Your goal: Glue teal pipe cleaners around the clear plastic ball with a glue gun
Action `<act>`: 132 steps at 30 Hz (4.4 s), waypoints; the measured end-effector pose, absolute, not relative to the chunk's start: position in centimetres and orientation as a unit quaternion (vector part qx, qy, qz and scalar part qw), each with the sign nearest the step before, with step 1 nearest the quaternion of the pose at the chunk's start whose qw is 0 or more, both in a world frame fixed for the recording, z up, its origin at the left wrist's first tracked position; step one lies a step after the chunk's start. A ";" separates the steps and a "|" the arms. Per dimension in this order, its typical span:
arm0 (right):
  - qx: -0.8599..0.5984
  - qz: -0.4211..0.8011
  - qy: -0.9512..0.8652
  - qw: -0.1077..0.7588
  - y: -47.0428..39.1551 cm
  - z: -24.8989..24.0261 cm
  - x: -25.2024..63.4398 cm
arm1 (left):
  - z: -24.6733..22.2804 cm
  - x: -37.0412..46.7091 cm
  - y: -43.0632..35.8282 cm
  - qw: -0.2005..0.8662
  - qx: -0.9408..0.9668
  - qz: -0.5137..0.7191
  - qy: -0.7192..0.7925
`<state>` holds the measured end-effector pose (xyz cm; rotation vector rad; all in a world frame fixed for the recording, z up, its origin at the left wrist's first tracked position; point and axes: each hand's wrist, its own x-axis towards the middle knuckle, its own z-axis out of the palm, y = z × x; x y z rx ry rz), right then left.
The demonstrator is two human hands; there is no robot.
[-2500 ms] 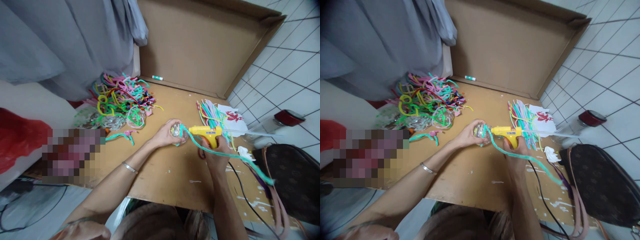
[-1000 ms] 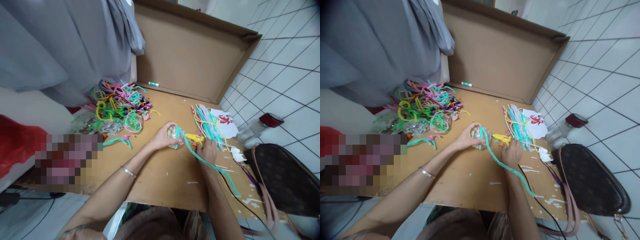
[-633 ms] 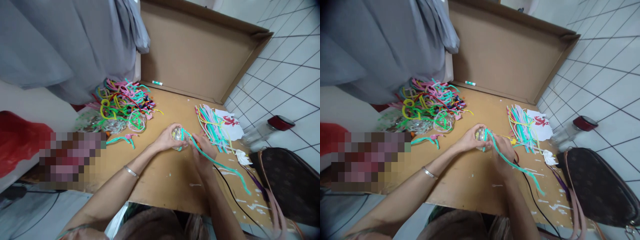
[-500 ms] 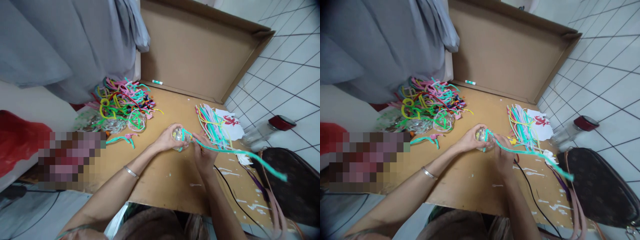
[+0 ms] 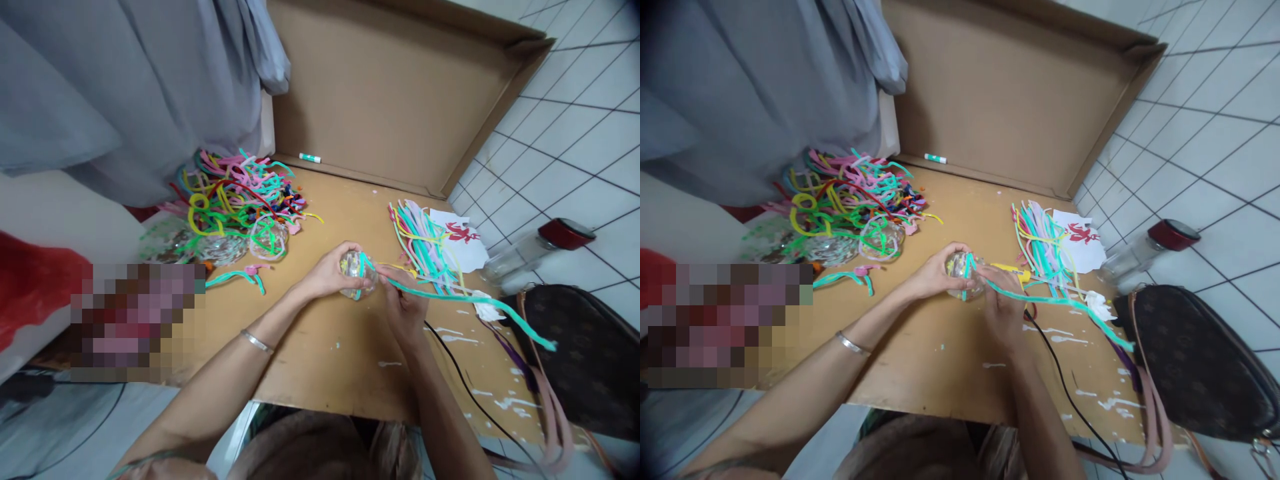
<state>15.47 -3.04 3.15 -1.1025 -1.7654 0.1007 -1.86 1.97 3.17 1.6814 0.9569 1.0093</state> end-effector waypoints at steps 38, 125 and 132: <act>-0.378 -0.040 -0.820 0.428 -3.0 3.3 15.3 | 3.3 -2.3 2.1 0.476 0.686 0.391 0.387; -0.459 0.034 -0.754 0.469 -3.3 4.7 14.3 | 2.0 -1.9 2.5 0.384 0.715 0.445 0.378; -0.588 -0.065 -0.640 0.490 -2.9 2.3 17.2 | 2.8 -2.7 2.7 0.458 0.645 0.458 0.405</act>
